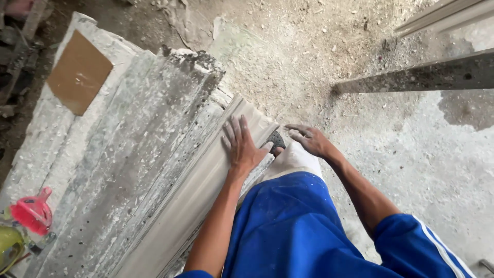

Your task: Finishing and sanding a decorative gypsum molding on a workbench.

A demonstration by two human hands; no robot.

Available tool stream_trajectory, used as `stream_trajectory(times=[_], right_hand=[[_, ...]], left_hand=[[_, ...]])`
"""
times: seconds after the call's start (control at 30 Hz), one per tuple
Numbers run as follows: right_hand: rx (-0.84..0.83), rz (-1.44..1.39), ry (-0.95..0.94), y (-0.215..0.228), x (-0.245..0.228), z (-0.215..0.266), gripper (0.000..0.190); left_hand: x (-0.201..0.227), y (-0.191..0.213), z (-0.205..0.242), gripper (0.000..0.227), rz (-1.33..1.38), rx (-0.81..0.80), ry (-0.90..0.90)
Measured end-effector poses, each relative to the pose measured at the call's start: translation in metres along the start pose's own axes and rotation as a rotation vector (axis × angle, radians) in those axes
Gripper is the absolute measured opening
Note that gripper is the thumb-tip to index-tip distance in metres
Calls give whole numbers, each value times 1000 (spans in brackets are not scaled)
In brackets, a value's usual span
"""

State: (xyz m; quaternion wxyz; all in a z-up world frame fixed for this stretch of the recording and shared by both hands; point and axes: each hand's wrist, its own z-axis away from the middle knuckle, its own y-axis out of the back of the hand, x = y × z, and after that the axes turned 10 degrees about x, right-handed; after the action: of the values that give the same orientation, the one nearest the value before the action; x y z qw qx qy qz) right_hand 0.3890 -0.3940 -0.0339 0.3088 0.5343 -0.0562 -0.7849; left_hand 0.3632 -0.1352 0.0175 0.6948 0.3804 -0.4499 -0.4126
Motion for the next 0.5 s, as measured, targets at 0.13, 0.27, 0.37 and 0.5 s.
stream_trajectory(times=[0.13,0.27,0.37,0.5], right_hand=[[-111,-29,105,7,-2,-23,44],[-302,-40,28,6,-16,-47,46],[-311,-46,149,-11,6,-54,45],[-281,-60,114,-1,-1,-44,47]], left_hand=[[36,25,-13,147,-43,-108,69],[32,21,-18,150,9,-140,103],[24,12,-13,148,31,-135,94],[20,12,-22,149,5,-207,68]])
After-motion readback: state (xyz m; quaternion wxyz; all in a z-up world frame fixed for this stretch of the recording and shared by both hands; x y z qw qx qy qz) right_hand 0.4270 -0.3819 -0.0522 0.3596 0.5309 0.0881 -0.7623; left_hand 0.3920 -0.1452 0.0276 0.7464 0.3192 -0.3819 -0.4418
